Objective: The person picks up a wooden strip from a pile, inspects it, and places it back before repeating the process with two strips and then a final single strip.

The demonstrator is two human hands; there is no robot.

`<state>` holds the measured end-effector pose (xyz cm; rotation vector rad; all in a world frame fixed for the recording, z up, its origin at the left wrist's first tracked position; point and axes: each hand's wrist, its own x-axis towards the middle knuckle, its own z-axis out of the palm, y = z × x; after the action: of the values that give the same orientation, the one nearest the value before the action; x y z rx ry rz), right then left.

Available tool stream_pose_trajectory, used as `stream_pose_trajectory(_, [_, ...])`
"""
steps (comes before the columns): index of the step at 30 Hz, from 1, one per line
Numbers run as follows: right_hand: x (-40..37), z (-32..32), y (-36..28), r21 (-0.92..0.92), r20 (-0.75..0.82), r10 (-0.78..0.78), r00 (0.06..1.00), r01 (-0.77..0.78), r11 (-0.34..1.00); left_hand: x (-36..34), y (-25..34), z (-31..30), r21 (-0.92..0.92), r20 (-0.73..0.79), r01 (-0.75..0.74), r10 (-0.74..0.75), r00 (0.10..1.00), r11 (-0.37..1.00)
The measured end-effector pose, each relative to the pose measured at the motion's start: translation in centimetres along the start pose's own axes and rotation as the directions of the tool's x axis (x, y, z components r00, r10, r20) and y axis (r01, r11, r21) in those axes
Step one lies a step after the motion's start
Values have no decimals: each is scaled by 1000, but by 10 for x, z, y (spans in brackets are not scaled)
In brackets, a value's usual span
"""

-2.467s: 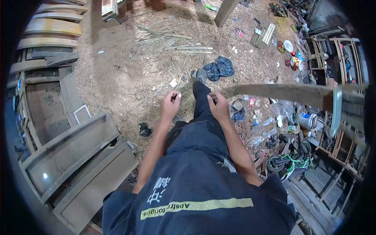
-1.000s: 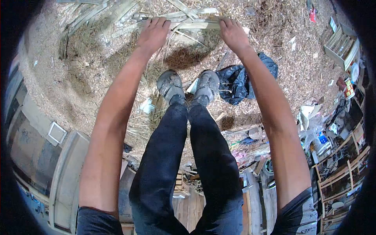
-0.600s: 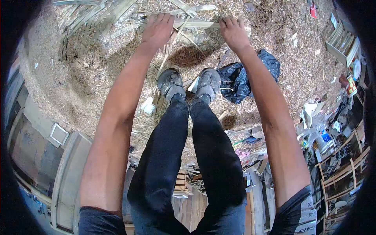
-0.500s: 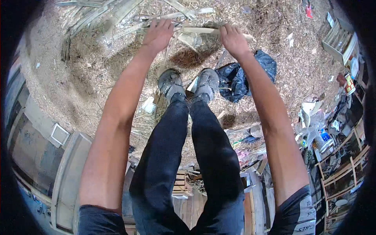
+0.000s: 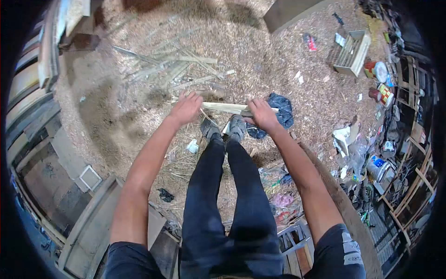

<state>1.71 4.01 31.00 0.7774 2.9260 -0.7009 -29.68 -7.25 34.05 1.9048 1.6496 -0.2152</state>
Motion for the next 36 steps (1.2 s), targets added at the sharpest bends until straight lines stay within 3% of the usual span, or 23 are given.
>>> stream_pose_trajectory(2, [-11, -49, -22, -8, 147, 24, 989, -23, 1000, -34, 11, -39, -154, -24, -10, 7, 1000, 988])
stream_pose_trajectory(6, [-23, -170, -74, -43, -23, 2, 1000, -3, 999, -97, 40, -110, -204, -130, -19, -8, 992, 979])
stream_pose_trajectory(8, [-38, -203, -93, -118, 23, 48, 999, -45, 992, -121, 59, -154, -202, -209, -40, -3, 978, 978])
stream_pose_trajectory(11, [-70, -277, -146, -108, -164, 53, 985, -71, 992, -178, 113, -219, -132, -252, -29, -5, 968, 991])
stream_pose_trajectory(14, [-105, -313, -185, -76, -203, 97, 974, -115, 990, -213, 141, -236, -52, -429, -104, 72, 901, 993])
stream_pose_trajectory(19, [-178, -344, -266, -5, -290, 261, 921, -275, 962, -260, 160, -249, -62, -474, -225, 169, 864, 972])
stream_pose_trajectory(21, [-207, -339, -300, 19, -328, 410, 851, -428, 904, -277, 167, -251, 68, -560, 22, 20, 828, 997])
stream_pose_trajectory(22, [-220, -336, -316, 51, -342, 471, 813, -484, 874, -286, 173, -255, 87, -556, -1, 49, 830, 996])
stream_pose_trajectory(24, [-245, -331, -347, 79, -363, 533, 764, -544, 835, -304, 184, -263, 137, -538, 188, -86, 838, 972])
stream_pose_trajectory(25, [-256, -329, -362, 98, -373, 574, 729, -585, 805, -313, 192, -271, 155, -535, 170, -62, 842, 973])
stream_pose_trajectory(27, [-276, -326, -386, 129, -392, 622, 678, -628, 767, -328, 217, -287, 278, -405, 70, 51, 913, 958])
stream_pose_trajectory(28, [-287, -323, -398, 118, -420, 632, 652, -651, 750, -334, 231, -290, 289, -396, 48, 74, 915, 956])
stream_pose_trajectory(30, [-309, -320, -423, 160, -445, 660, 606, -671, 724, -344, 261, -295, 433, -303, -150, 300, 904, 889])
stream_pose_trajectory(32, [-332, -320, -447, 206, -431, 707, 560, -702, 681, -362, 299, -301, 418, -219, -265, 380, 899, 869])
stream_pose_trajectory(34, [-356, -319, -465, 241, -453, 738, 500, -729, 641, -361, 320, -293, 391, -142, -376, 459, 877, 840])
stream_pose_trajectory(36, [-384, -313, -484, 299, -481, 757, 442, -729, 616, -342, 326, -261, 248, -41, -654, 682, 730, 715])
